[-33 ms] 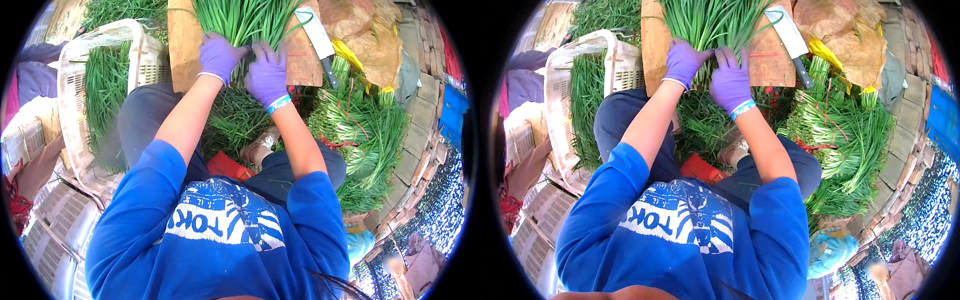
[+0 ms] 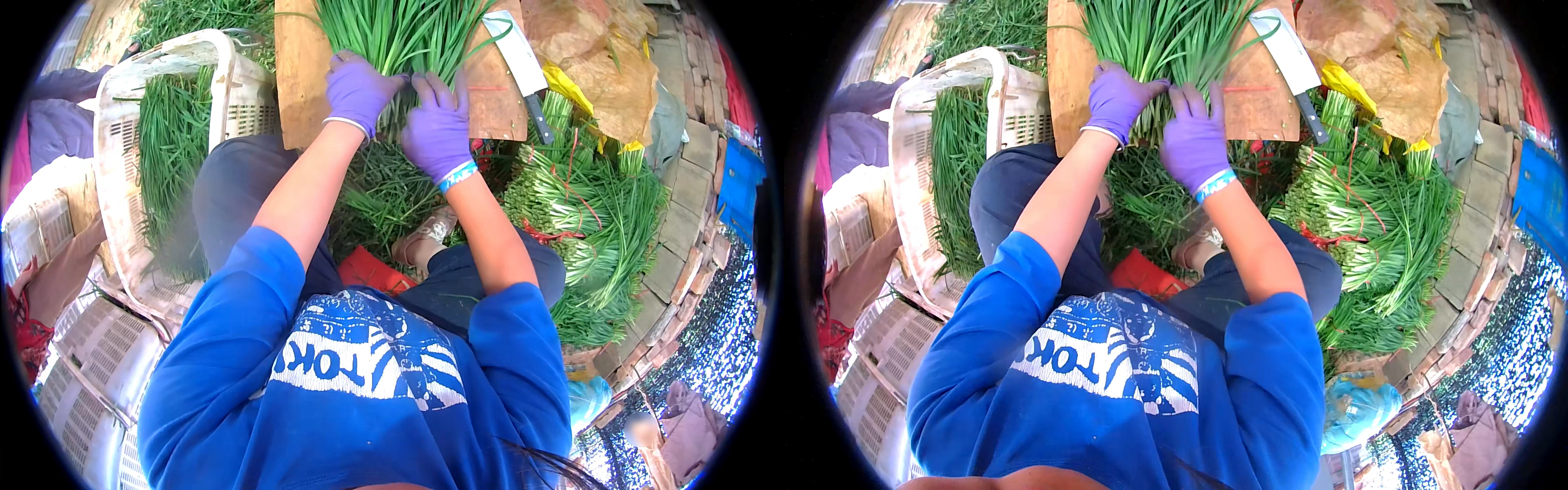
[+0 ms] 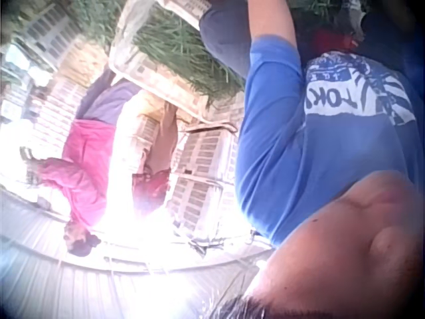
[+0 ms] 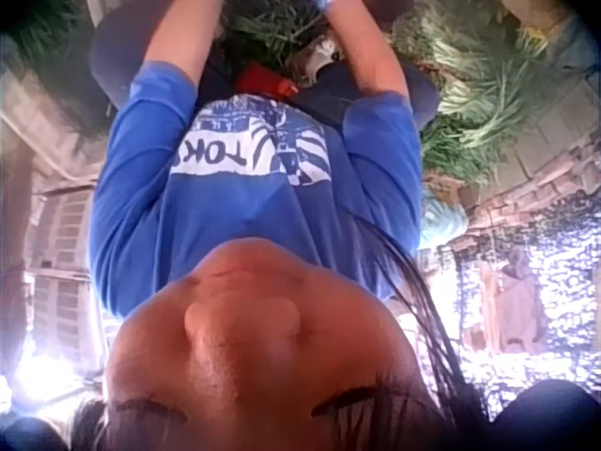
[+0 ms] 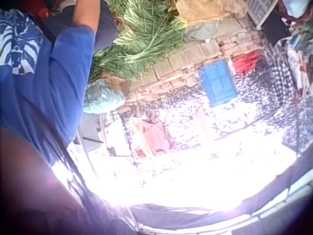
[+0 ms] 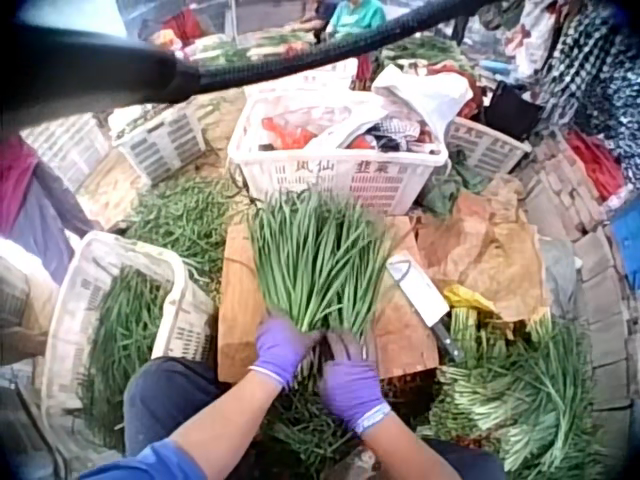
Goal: The person sorts bundles of green onions, cutting the roots with a knife, tying them with red strings, and placing them into plastic crates.
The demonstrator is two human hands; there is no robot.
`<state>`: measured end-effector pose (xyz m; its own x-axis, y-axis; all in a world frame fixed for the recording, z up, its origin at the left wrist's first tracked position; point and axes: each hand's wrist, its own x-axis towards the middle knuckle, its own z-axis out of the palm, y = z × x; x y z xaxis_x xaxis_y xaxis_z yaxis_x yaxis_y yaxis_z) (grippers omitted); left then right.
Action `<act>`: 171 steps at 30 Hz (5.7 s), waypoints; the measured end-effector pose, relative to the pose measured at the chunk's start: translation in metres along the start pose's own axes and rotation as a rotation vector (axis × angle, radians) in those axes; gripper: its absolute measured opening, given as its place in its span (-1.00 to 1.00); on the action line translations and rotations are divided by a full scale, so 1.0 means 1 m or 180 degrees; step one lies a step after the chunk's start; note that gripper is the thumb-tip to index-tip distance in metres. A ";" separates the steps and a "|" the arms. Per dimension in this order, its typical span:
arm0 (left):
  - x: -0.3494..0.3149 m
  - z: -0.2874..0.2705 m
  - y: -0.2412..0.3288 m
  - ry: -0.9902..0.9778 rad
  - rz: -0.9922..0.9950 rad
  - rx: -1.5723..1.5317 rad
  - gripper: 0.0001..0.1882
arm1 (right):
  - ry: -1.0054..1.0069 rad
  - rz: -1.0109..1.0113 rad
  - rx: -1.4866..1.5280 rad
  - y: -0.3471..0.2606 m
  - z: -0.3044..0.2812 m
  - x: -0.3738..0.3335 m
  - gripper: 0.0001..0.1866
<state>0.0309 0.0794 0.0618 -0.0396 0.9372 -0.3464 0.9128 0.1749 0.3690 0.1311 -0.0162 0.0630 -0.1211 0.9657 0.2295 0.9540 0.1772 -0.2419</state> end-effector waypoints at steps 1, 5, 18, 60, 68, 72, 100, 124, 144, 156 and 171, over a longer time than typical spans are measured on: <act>0.000 0.001 0.000 -0.0009 -0.0001 -0.0002 0.00 | -0.0009 0.0003 -0.0003 -0.004 -0.008 -0.009 -0.84; -0.001 0.000 -0.001 -0.0004 -0.0032 -0.0025 -0.04 | -0.1049 -0.0244 0.0638 -0.022 -0.050 -0.050 -0.88; 0.004 -0.001 -0.001 0.0037 0.0066 -0.0112 -0.04 | -0.0021 0.0824 0.0212 -0.007 0.019 -0.005 -0.70; 0.028 -0.008 -0.042 -0.0858 -0.0899 -0.3431 -0.33 | 0.2676 0.2995 0.4923 0.060 0.052 0.035 -0.86; 0.045 0.030 -0.060 -0.0749 -0.0863 -0.4050 -0.65 | 0.0699 0.1701 0.4108 0.035 0.015 0.072 -0.88; 0.021 0.001 -0.025 0.0489 0.0119 -0.1875 -0.79 | 0.0332 0.1398 0.3610 0.014 0.023 0.093 -0.87; 0.049 0.043 -0.066 -0.0405 -0.0194 -0.4276 -0.57 | -0.0810 0.0688 0.0827 -0.007 0.038 0.123 -0.77; 0.038 0.045 -0.064 -0.0253 -0.0165 -0.5670 -0.65 | -0.1364 0.0546 0.0567 -0.022 0.033 0.131 -0.80; 0.043 0.040 -0.068 -0.0432 -0.0237 -0.5700 -0.68 | -0.1704 0.0554 0.0571 -0.019 0.022 0.148 -0.76; 0.032 0.026 -0.064 -0.0080 0.0007 -0.4782 -0.51 | -0.2199 0.0070 0.0534 -0.006 0.032 0.159 -0.75; 0.060 0.017 -0.073 -0.0651 0.0256 -0.4112 -0.55 | -0.1771 0.0245 0.0394 -0.010 0.040 0.150 -0.76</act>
<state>-0.0311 0.1184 -0.0003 0.1628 0.9160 -0.3666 -0.1406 0.3893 0.9103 0.0921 0.1343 0.0617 -0.2106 0.9252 -0.3157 0.9306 0.0909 -0.3545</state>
